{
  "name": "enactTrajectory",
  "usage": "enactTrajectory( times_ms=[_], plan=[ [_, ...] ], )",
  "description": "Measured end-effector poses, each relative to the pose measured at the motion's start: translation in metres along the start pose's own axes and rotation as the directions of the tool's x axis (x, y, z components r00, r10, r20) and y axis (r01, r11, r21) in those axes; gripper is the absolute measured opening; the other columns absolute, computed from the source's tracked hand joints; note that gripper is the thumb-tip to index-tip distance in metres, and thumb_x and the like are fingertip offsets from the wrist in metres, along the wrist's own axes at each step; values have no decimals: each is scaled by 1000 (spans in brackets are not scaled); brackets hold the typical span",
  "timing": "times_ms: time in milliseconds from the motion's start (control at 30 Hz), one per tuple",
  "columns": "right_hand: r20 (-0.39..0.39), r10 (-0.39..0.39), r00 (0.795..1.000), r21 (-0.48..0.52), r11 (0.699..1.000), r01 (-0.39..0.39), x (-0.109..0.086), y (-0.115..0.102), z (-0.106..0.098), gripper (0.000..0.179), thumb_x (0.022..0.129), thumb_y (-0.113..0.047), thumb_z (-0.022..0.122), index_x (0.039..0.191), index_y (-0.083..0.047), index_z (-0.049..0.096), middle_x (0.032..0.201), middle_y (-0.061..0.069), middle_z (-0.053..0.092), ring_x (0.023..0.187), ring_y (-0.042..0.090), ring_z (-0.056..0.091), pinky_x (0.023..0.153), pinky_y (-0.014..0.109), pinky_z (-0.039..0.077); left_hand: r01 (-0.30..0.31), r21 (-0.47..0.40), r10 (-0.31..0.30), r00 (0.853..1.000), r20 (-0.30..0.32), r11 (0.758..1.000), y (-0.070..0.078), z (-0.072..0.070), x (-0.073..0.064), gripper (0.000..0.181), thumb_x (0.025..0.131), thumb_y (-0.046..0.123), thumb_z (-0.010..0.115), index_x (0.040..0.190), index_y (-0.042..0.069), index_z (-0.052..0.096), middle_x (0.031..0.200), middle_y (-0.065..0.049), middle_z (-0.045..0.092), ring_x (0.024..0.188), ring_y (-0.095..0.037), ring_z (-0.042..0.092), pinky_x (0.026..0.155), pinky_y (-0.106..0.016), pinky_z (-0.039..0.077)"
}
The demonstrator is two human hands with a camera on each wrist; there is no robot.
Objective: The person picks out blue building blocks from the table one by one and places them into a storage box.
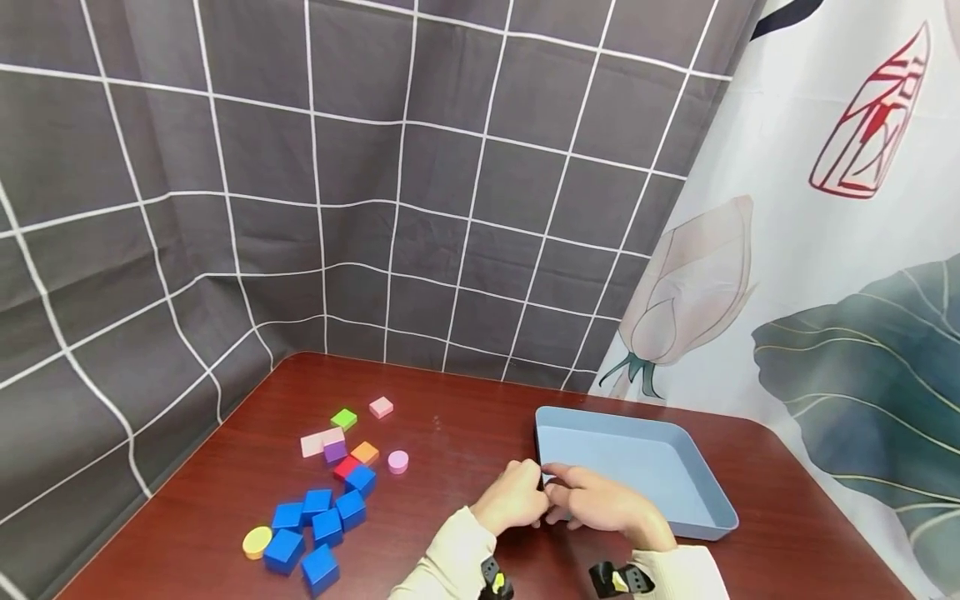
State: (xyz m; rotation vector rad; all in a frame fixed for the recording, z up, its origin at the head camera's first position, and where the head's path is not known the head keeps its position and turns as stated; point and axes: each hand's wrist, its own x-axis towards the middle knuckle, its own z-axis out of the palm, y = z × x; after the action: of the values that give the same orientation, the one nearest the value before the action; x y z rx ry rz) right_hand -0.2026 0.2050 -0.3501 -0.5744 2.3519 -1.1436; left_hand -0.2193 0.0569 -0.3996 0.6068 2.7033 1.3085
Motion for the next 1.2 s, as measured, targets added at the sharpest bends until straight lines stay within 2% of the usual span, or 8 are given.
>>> enactTrajectory(
  times_ms=[233, 333, 533, 633, 733, 900, 1067, 1200],
  plan=[
    [21, -20, 1000, -26, 999, 21, -1, -7, -2, 58, 94, -27, 49, 134, 11, 33, 108, 18, 62, 91, 27, 63, 73, 42, 52, 89, -154, -95, 995, -27, 984, -10, -17, -18, 23, 80, 5, 53, 58, 5, 55, 39, -3, 54, 35, -14, 55, 41, -25, 44],
    [-113, -16, 993, -188, 982, -5, -9, -6, -12, 54, 90, -29, 55, 128, 7, 44, 114, 18, 59, 93, 26, 61, 77, 41, 49, 143, -195, -156, 987, -48, 970, -16, -26, -25, 19, 79, 6, 52, 61, 4, 52, 39, -4, 55, 35, -14, 57, 45, -24, 48],
    [-451, 142, 881, -398, 852, -341, -29, 11, -43, 45, 84, -21, 62, 114, 10, 48, 94, 23, 60, 86, 34, 59, 73, 45, 47, 257, -148, -261, 965, -3, 955, -27, -49, -45, 17, 80, 11, 56, 67, 2, 49, 42, -5, 56, 37, -16, 58, 46, -25, 48],
    [-492, 291, 821, -350, 797, -492, -37, 22, -53, 55, 85, -24, 60, 116, 17, 39, 105, 35, 52, 94, 44, 54, 76, 52, 44, 286, -108, -283, 958, 44, 952, -29, -59, -57, 18, 80, 12, 57, 67, 2, 49, 43, -6, 57, 38, -17, 58, 42, -25, 47],
    [-461, 392, 796, -278, 788, -549, -40, 33, -55, 53, 85, -25, 59, 112, 18, 41, 97, 34, 53, 82, 39, 57, 66, 47, 47, 288, -89, -282, 957, 75, 954, -30, -68, -69, 18, 78, 12, 58, 65, 1, 50, 43, -6, 57, 38, -17, 58, 39, -23, 46],
    [-422, 385, 821, -234, 828, -509, -35, 42, -47, 25, 83, -9, 54, 96, 12, 56, 62, 7, 48, 50, 14, 46, 46, 27, 38, 271, -27, -266, 957, 114, 962, -29, -81, -81, 18, 76, 10, 60, 62, 2, 53, 43, -5, 57, 37, -16, 57, 39, -24, 46],
    [-447, 341, 827, -285, 822, -493, -29, 46, -40, 14, 75, 0, 48, 80, 3, 60, 50, 0, 40, 44, 11, 39, 43, 24, 31, 324, 91, -335, 930, 152, 942, -25, -99, -85, 20, 76, 14, 64, 66, 3, 51, 45, -6, 57, 37, -16, 57, 39, -23, 45],
    [-459, 286, 841, -320, 830, -457, -24, 46, -35, 16, 72, 3, 49, 60, -7, 46, 47, -1, 38, 43, 11, 41, 42, 23, 30, 342, 175, -356, 933, 51, 923, -30, -121, -84, 23, 77, 17, 66, 68, 4, 50, 49, -8, 56, 36, -15, 56, 41, -21, 44]
  ],
)
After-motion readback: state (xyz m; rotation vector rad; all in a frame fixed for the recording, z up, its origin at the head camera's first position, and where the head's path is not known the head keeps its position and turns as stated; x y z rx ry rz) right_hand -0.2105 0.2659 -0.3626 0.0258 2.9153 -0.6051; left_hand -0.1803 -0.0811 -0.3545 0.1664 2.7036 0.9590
